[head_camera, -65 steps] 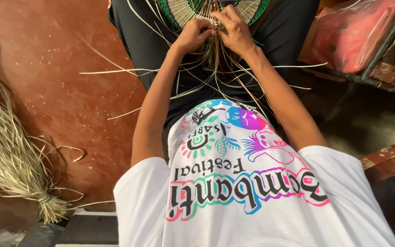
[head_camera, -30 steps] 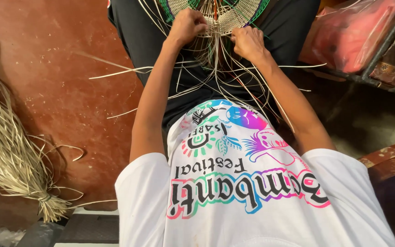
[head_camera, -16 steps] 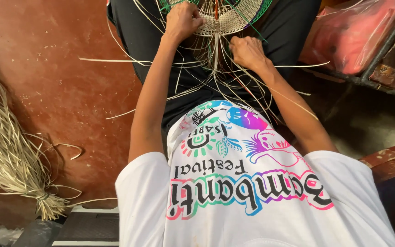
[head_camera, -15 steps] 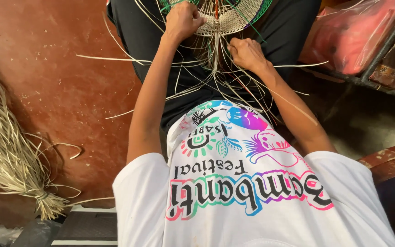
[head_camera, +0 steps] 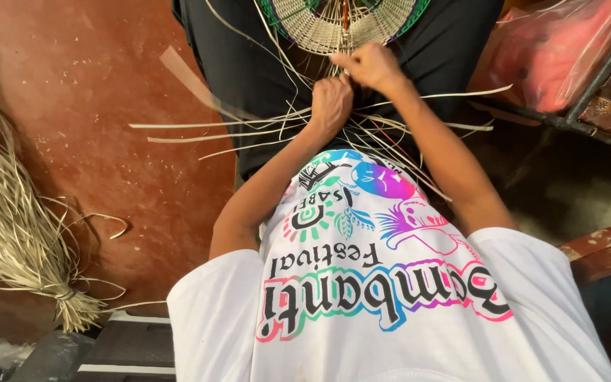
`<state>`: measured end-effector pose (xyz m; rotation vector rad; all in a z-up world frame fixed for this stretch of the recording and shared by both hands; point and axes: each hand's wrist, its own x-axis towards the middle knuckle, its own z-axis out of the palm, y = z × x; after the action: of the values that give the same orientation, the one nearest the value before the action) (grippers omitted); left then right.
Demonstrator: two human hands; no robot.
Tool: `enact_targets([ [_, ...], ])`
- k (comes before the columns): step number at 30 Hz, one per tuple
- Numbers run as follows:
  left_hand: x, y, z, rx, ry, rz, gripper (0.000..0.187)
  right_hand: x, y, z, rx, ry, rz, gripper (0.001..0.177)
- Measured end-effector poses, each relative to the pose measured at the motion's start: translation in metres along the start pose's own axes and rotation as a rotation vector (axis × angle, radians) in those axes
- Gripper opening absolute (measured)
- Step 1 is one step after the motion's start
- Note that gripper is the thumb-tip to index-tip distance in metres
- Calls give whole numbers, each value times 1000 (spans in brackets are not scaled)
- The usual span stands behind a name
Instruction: Weaving a circular decorative mat using natural and dyed plant fibers.
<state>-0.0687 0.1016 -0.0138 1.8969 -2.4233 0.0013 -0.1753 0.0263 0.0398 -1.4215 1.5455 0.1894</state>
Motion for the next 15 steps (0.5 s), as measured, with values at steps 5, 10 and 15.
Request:
enact_targets([
  [5, 5, -26, -27, -685, -176, -106, 21, 43, 44, 41, -181, 290, -352, 48],
  [10, 23, -45, -39, -824, 35, -343, 16, 24, 38, 40, -167, 430, -463, 38],
  [15, 40, -35, -2, -768, 88, -368, 23, 4, 21, 31, -145, 438, -570, 35],
])
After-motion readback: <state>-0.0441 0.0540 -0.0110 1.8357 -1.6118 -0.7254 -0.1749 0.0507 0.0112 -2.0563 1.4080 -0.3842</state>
